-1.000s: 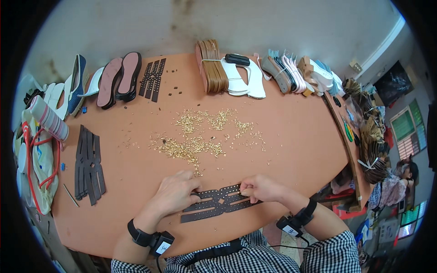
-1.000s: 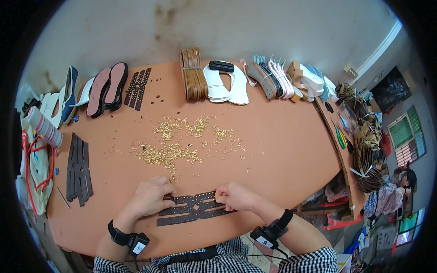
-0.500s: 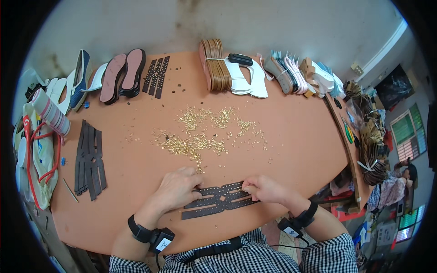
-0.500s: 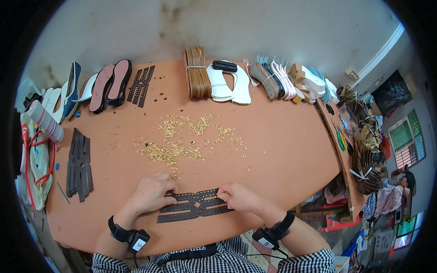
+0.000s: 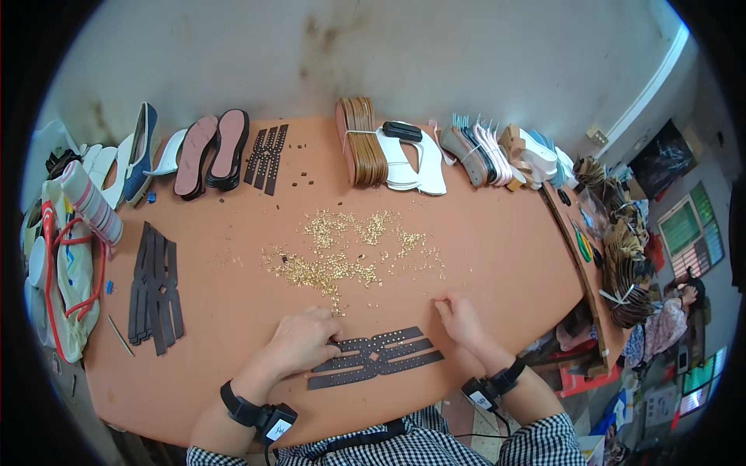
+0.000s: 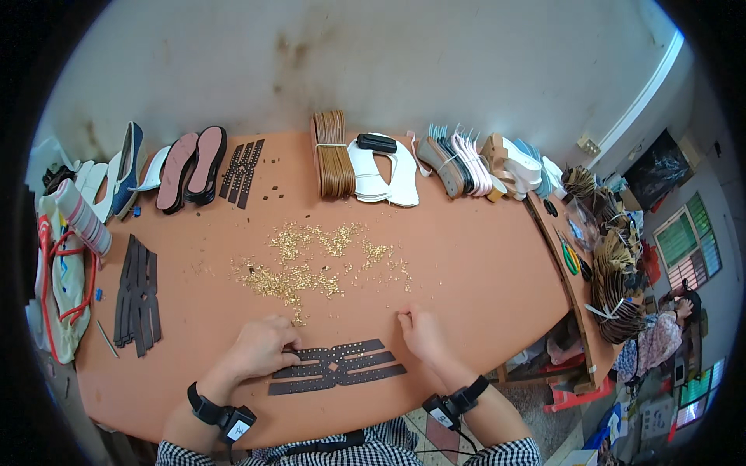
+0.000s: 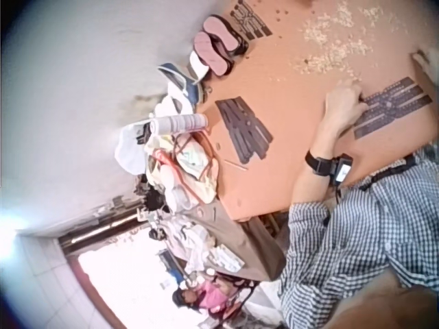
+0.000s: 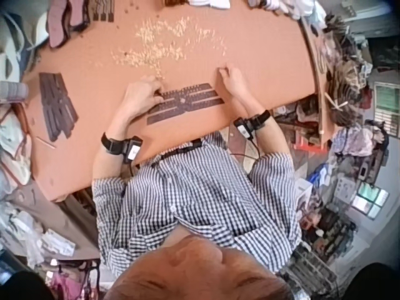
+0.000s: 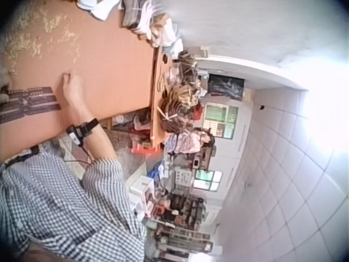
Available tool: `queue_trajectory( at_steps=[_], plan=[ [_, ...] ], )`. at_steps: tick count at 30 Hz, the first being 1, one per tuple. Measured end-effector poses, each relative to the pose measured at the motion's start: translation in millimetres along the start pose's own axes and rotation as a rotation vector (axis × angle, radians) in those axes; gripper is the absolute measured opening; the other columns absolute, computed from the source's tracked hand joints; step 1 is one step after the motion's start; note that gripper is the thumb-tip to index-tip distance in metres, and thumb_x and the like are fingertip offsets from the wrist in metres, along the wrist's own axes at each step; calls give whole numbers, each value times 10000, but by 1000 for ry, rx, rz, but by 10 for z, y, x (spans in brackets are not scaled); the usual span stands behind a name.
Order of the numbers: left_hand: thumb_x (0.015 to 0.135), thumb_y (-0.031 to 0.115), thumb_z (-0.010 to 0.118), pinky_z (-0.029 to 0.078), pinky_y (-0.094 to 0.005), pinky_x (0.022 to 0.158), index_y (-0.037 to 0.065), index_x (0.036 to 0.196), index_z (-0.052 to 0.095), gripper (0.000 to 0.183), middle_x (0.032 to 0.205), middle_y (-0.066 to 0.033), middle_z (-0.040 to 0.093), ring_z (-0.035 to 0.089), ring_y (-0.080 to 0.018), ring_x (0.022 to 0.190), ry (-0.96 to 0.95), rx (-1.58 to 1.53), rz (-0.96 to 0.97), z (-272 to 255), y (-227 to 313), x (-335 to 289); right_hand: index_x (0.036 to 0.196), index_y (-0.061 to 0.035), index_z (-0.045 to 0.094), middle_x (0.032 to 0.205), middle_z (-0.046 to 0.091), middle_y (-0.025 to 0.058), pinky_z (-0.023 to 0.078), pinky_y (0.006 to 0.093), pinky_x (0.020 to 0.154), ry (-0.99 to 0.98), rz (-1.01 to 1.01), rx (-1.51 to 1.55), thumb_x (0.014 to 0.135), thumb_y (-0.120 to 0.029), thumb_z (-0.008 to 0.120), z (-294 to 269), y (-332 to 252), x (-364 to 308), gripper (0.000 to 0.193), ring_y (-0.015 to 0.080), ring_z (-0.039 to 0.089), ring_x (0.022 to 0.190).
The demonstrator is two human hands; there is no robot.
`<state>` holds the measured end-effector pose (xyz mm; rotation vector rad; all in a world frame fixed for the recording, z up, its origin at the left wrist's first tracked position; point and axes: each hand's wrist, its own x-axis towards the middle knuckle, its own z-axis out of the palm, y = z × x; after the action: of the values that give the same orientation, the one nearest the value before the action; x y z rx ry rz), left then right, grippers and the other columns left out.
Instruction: Sort and arrange small decorative components onto shoe strap templates.
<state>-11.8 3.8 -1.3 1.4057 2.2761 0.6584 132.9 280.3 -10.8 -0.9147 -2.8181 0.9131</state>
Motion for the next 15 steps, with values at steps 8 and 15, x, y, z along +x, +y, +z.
queue_trajectory(
  at_steps=[8,15],
  plan=[
    [715,266,716,488,-365,763,127,859,673,205,868,-53,608,589,-246,910,19,-11,14,-3,-14,-7,942,-14,550,815,629,211,479,471,715,13,-275,-250,901,-160,530,59,-96,242,153,404,604,810],
    [715,262,715,488,-372,753,122,850,672,199,863,-58,606,590,-251,905,20,-28,5,6,-11,-1,891,-8,555,810,626,228,485,487,691,-50,-284,-432,877,-131,511,81,-111,348,131,421,603,766]
  ],
)
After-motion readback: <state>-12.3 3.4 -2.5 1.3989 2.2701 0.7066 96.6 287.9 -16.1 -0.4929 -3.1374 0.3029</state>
